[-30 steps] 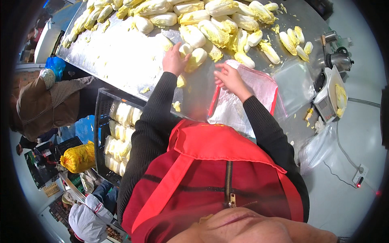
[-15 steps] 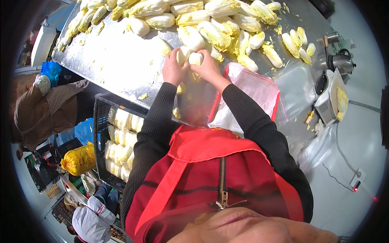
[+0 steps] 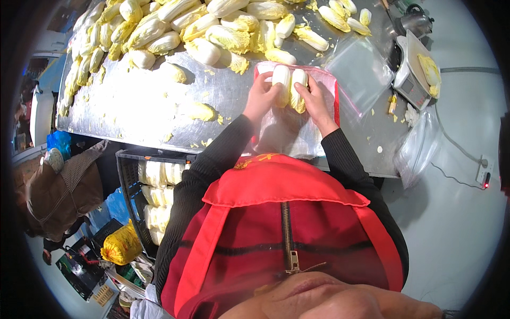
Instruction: The person picks up individual napa cabbage heads from a metal table, places them into clear plastic bags, and sets the filled bags aside. The person repeats this process continuously, handling the cabbages one at a time.
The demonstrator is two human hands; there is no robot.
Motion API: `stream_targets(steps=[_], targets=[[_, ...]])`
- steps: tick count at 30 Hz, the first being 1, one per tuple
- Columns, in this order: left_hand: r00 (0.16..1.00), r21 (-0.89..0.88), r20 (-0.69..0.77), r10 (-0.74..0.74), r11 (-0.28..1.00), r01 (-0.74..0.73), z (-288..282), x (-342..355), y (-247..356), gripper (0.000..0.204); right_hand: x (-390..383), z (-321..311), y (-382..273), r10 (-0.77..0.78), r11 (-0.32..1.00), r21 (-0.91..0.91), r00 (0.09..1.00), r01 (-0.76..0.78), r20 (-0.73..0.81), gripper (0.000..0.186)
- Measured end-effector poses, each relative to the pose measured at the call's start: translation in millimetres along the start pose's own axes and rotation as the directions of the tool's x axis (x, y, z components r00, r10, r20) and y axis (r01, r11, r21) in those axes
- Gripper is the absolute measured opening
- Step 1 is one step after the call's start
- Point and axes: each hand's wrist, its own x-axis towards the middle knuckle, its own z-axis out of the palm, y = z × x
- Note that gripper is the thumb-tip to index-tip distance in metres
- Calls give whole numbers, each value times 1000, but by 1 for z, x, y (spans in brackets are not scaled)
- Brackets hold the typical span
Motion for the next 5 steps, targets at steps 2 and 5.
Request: stream_targets(steps=[2,5], targets=[[992,315,59,111,941,-124,7,17,-22,49,1,-14,20,-18,962,-273,992,-16,-121,59],[981,705,42,188,691,-162,13,30,-50,57,8,-27,61,-115,758,-645,953,-98,-281,63]])
